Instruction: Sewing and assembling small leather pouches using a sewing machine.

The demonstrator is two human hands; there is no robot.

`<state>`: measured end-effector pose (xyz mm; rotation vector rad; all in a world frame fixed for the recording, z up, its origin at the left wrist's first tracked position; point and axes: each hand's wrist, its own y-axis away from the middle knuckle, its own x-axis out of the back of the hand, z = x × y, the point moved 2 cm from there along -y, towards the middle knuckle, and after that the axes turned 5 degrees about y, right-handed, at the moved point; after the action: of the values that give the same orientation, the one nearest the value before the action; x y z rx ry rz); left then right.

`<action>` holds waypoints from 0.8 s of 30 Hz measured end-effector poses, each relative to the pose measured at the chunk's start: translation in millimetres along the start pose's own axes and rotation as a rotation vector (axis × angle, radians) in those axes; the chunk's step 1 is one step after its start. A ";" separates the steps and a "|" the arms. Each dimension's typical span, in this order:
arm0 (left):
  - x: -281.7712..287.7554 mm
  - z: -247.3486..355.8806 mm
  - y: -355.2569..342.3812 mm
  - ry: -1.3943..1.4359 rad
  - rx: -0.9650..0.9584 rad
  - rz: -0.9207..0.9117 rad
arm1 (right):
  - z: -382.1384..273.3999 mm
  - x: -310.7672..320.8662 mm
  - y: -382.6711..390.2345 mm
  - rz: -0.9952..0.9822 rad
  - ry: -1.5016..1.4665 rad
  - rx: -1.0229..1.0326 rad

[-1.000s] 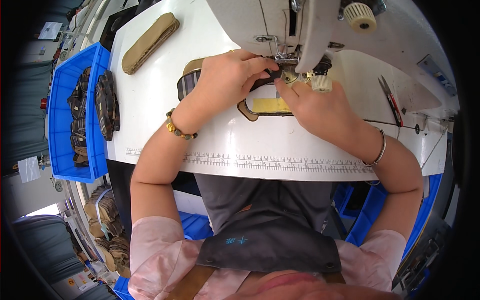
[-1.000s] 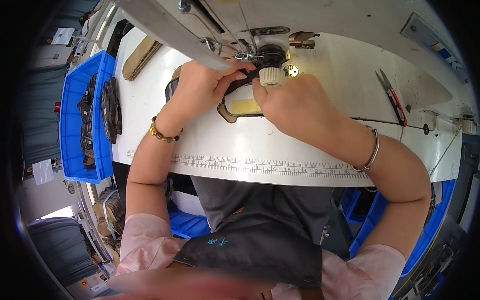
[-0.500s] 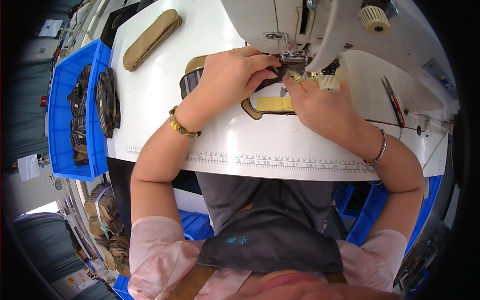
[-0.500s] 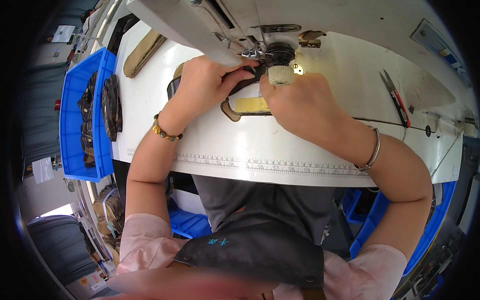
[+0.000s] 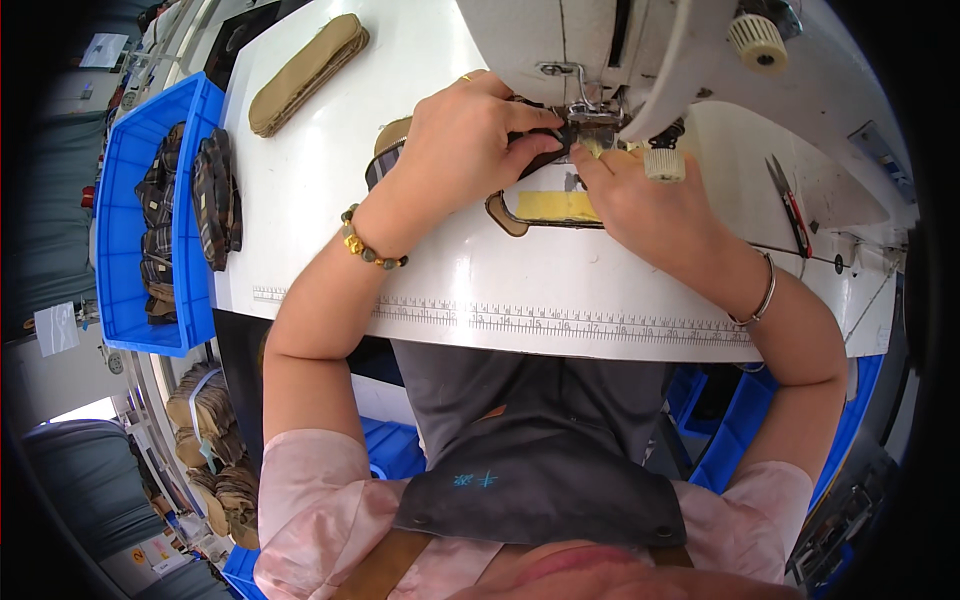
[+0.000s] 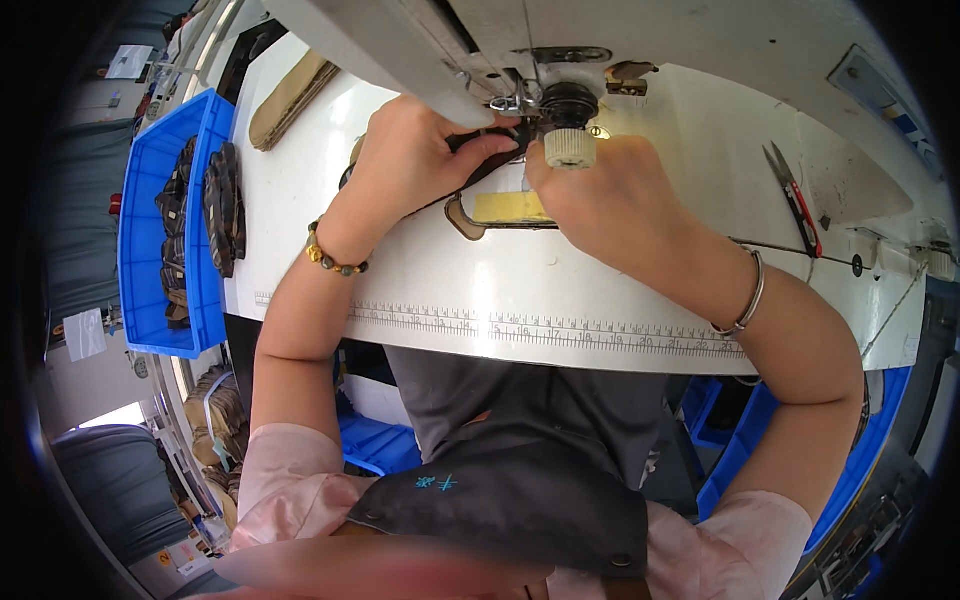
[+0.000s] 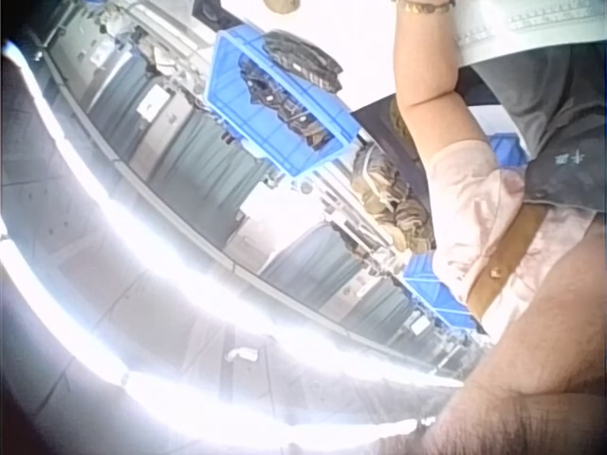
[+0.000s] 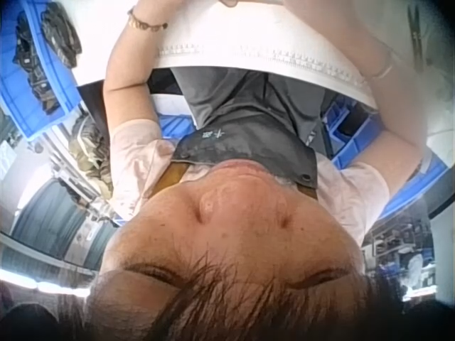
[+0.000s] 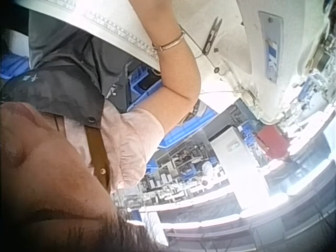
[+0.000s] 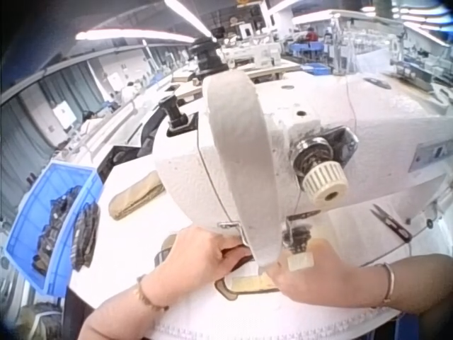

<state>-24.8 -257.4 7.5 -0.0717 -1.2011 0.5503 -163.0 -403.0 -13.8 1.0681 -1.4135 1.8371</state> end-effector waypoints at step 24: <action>13.2 13.6 -6.1 -0.195 0.028 -0.114 | 4.8 -3.2 3.2 -0.030 0.014 0.021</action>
<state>-31.4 -260.1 26.1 0.0753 -1.3777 0.4813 -162.9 -408.4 -17.6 1.0797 -1.3652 1.8385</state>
